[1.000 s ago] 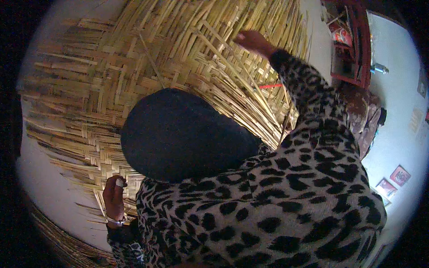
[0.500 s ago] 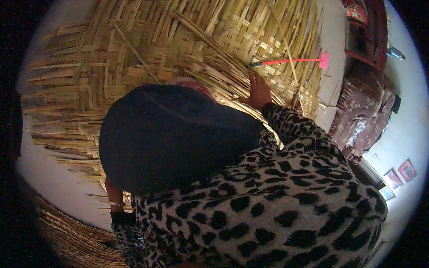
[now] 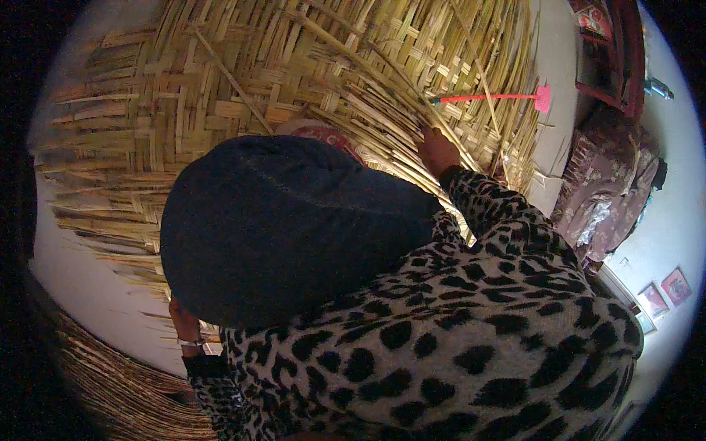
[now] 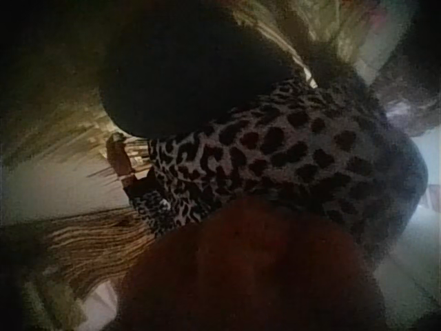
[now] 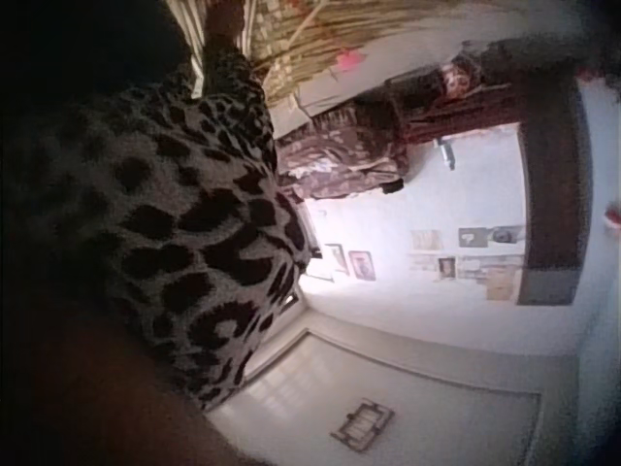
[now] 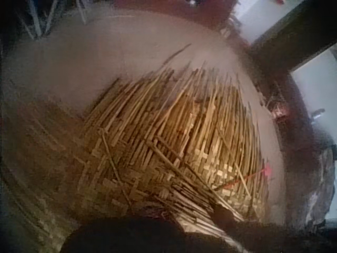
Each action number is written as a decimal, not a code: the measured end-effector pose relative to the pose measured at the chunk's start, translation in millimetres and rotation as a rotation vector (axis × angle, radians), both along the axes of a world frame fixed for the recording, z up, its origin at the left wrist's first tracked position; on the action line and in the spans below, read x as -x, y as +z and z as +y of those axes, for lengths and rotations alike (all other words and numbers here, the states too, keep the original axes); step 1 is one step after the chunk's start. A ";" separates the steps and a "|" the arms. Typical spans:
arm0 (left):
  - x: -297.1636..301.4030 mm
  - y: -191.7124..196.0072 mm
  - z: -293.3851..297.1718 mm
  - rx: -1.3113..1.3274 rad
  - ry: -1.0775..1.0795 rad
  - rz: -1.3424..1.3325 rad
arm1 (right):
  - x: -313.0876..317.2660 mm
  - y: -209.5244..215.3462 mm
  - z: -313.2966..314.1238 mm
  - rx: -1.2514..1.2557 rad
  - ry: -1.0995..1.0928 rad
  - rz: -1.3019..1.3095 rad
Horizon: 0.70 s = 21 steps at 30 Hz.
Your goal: The person wraps white tape around a small cylindrical object, cuts the tape with scissors, and folds the end. The person then walks to a table and picks up a plastic bag before returning to the floor.
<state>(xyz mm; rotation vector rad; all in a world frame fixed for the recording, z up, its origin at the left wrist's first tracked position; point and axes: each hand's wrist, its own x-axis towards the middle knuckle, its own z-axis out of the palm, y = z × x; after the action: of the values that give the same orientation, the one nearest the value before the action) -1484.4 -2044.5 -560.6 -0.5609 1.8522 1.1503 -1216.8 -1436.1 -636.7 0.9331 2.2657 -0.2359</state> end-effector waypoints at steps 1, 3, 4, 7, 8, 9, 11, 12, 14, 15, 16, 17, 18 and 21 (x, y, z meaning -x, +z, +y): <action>-2.2 0.4 1.6 -0.007 -0.013 0.025 | -0.9 -3.7 4.9 0.002 -0.058 -0.027; -0.7 5.2 0.7 -0.046 -0.163 0.095 | -4.4 -6.1 17.3 0.005 -0.134 -0.040; -0.7 5.5 1.4 -0.037 -0.157 0.076 | -7.8 -4.4 22.5 0.000 -0.113 -0.008; 1.2 5.8 1.2 -0.029 -0.171 0.069 | -17.3 -1.9 27.4 -0.044 0.166 0.001; 2.2 6.2 1.6 -0.010 -0.208 0.073 | -19.9 -3.5 26.2 -0.065 0.212 0.013; 3.1 6.7 2.0 0.022 -0.247 0.076 | -21.2 -6.9 26.1 -0.062 0.207 -0.049; 3.8 6.9 4.0 0.062 -0.266 0.079 | -21.7 -17.5 30.5 -0.053 0.217 -0.135; 5.3 7.6 4.3 0.105 -0.291 0.093 | -20.4 -25.9 34.5 -0.075 0.230 -0.227; 8.8 7.5 5.2 0.081 -0.280 0.065 | -26.4 -28.7 46.2 0.038 0.107 -0.114; 9.9 6.8 6.1 0.116 -0.287 0.051 | -28.8 -26.9 53.4 0.078 0.044 -0.091; 9.9 7.0 7.1 0.068 -0.266 0.068 | -29.4 -22.7 63.2 0.111 -0.005 -0.094; 9.9 7.7 7.8 0.062 -0.252 0.077 | -29.5 -15.7 72.6 0.146 -0.009 -0.077; 9.5 8.5 8.4 0.083 -0.235 0.087 | -26.2 -11.2 80.9 0.138 -0.009 -0.121; 10.9 9.2 8.4 -0.019 -0.153 0.055 | -18.4 9.3 88.1 0.053 -0.027 -0.124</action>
<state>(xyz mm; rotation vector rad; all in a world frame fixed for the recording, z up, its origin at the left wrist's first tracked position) -1495.3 -2036.1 -551.4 -0.3726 1.8941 1.0901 -1198.4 -1348.0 -627.4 0.9252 2.1247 -0.2426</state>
